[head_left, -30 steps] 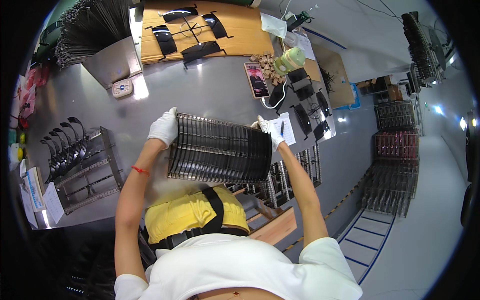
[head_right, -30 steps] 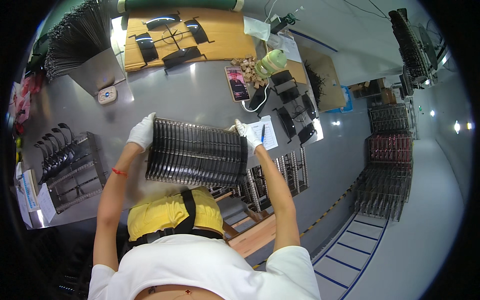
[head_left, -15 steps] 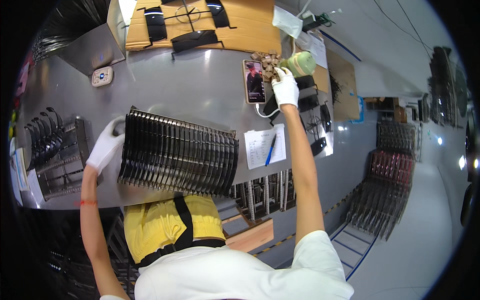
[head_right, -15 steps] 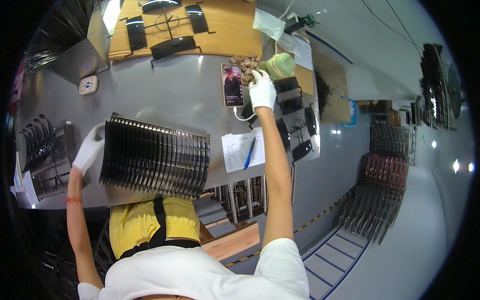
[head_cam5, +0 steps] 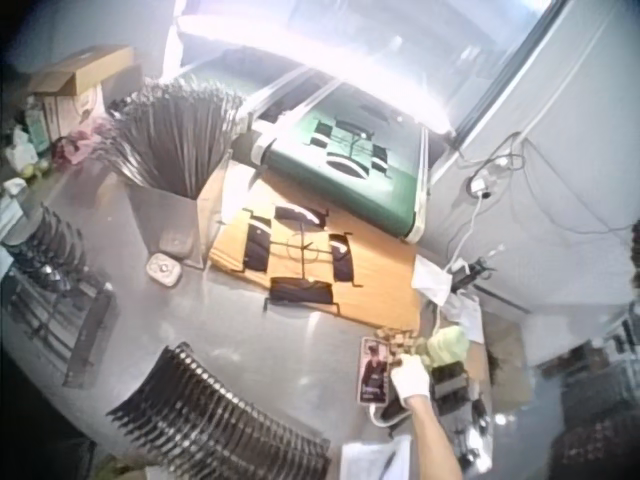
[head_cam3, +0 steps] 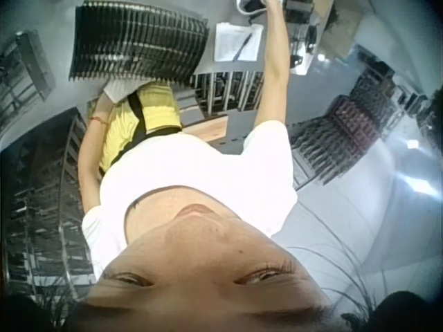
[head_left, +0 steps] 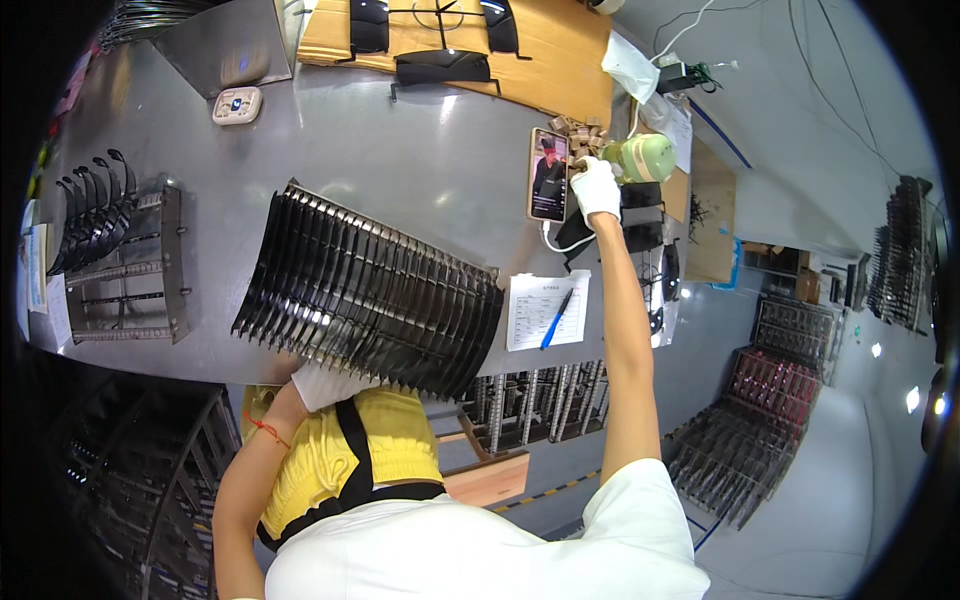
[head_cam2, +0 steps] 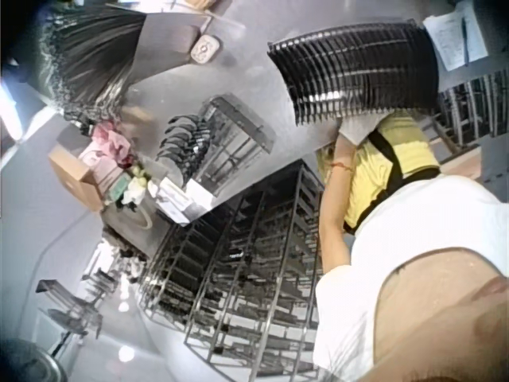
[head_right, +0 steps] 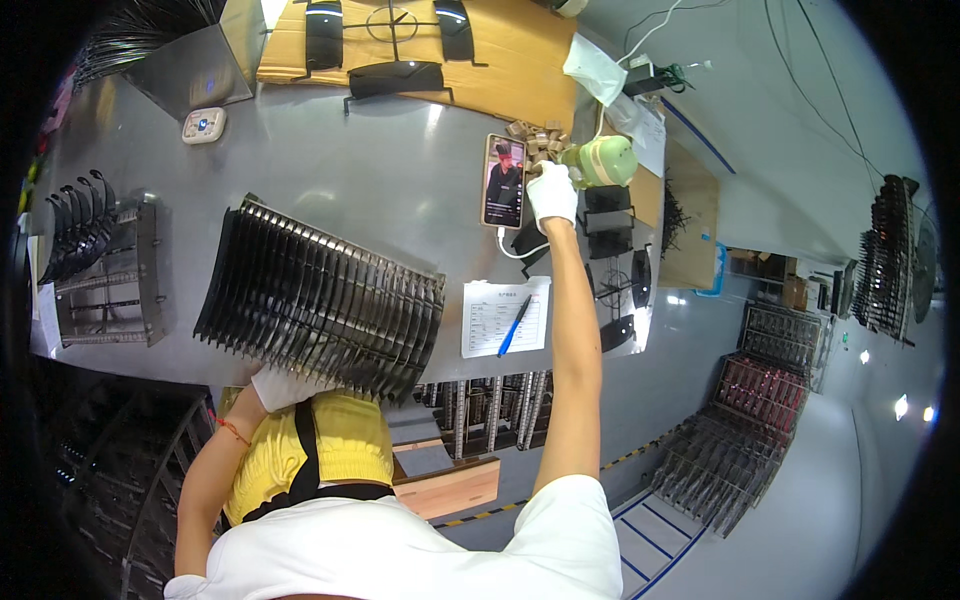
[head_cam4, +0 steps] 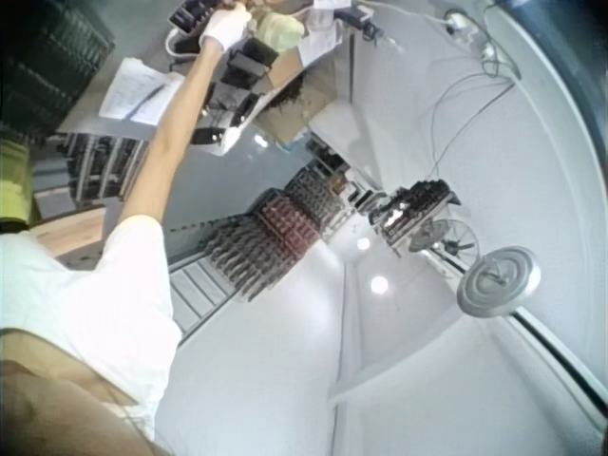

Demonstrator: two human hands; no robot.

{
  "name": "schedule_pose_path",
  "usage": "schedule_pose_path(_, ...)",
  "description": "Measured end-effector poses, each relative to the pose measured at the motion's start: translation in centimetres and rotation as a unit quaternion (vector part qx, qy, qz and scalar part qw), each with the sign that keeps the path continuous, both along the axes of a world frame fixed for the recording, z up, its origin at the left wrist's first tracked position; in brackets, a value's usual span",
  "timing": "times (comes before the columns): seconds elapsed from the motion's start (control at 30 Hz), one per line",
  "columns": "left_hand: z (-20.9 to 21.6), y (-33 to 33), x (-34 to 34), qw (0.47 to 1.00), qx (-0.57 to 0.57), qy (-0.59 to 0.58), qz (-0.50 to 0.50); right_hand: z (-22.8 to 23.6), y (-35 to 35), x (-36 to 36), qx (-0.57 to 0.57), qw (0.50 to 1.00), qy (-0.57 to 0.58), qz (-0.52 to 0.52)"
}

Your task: The person assembles black plastic components onto metal racks on a stainless steel workbench. They pick up parts, fit them into slots, and stack the completed racks. The person also wipes the workbench surface during the process.

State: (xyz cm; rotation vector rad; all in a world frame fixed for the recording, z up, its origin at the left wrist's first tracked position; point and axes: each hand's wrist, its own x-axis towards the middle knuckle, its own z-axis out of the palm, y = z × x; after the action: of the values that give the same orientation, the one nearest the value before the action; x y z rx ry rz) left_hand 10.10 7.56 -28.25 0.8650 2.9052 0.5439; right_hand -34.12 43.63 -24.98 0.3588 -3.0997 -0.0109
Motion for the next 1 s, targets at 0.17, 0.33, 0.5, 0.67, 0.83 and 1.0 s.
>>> schedule_pose_path(0.17, 0.5, -0.5, -1.1, 0.985, 0.134, -0.097, 0.044, 0.0, 1.2, 0.2, -0.099, 0.995, -0.022, 0.017)
schedule_pose_path(0.33, 0.3, -2.5, -1.7, 0.867, 0.352, -0.308, 0.172, 0.0, 0.6, 1.0, -0.108, 0.993, -0.032, -0.042)
schedule_pose_path(0.5, 4.8, -5.7, -1.9, 0.291, 0.835, -0.404, 0.235, 0.1, 0.4, 1.0, -0.120, 0.986, -0.028, -0.111)
schedule_pose_path(0.67, 14.7, -6.9, -4.6, 0.626, 0.665, -0.251, 0.321, 2.1, 1.4, 2.8, -0.653, 0.730, -0.067, -0.191)
schedule_pose_path(0.83, 21.3, -6.3, -8.8, 0.487, 0.796, -0.321, 0.165, 9.2, -2.7, 13.1, -0.869, 0.482, -0.051, -0.096)
schedule_pose_path(1.0, 20.0, -4.1, -10.0, 0.634, 0.596, -0.373, 0.321, 16.4, -14.1, 29.0, -0.687, 0.715, -0.125, -0.017)
